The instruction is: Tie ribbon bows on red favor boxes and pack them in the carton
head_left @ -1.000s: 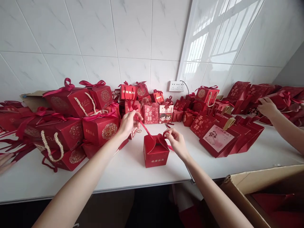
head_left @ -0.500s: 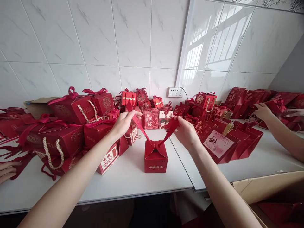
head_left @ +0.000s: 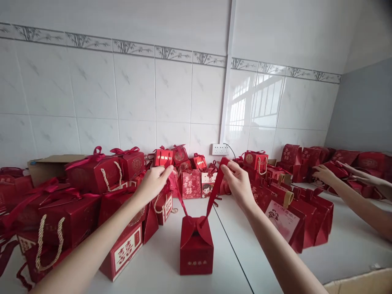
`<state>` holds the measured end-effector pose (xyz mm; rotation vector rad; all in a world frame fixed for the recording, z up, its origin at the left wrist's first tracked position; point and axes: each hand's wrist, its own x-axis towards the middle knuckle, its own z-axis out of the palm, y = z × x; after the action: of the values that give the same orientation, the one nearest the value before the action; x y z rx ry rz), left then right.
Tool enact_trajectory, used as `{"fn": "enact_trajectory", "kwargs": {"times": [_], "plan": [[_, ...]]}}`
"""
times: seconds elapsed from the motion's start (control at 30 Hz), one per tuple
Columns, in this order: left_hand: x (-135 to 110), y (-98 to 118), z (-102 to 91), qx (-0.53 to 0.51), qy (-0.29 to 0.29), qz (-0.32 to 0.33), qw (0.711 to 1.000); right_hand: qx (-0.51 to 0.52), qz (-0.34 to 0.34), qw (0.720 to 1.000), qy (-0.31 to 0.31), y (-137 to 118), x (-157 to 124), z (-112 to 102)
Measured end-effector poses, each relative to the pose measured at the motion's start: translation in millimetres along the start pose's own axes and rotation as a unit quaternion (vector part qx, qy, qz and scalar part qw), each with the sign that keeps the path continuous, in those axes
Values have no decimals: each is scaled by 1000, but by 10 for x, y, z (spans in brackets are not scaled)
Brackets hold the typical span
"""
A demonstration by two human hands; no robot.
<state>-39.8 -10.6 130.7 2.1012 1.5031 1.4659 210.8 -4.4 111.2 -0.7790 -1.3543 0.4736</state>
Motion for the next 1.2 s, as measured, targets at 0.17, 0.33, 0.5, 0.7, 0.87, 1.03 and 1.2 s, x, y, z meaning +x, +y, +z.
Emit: {"fn": "enact_trajectory", "kwargs": {"times": [0.17, 0.33, 0.5, 0.7, 0.87, 1.03, 1.2], "plan": [[38, 149, 95, -58, 14, 13, 998, -15, -4, 997, -70, -102, -10, 185], [100, 241, 164, -99, 1, 11, 995, 51, 33, 992, -106, -202, 14, 333], [126, 260, 248, -208, -9, 26, 978, 134, 82, 980, -118, -252, 59, 379], [67, 364, 421, -414, -35, -17, 909, 161, 100, 970, -150, -267, 21, 411], [11, 445, 435, -517, -57, -72, 851, 162, 112, 970, -145, -241, -16, 415], [-12, 491, 374, -552, -68, -95, 826, 163, 115, 968, -149, -209, -30, 392], [-4, 497, 376, -574, -66, -81, 812, 183, 114, 963, -164, -200, -37, 383]]}}
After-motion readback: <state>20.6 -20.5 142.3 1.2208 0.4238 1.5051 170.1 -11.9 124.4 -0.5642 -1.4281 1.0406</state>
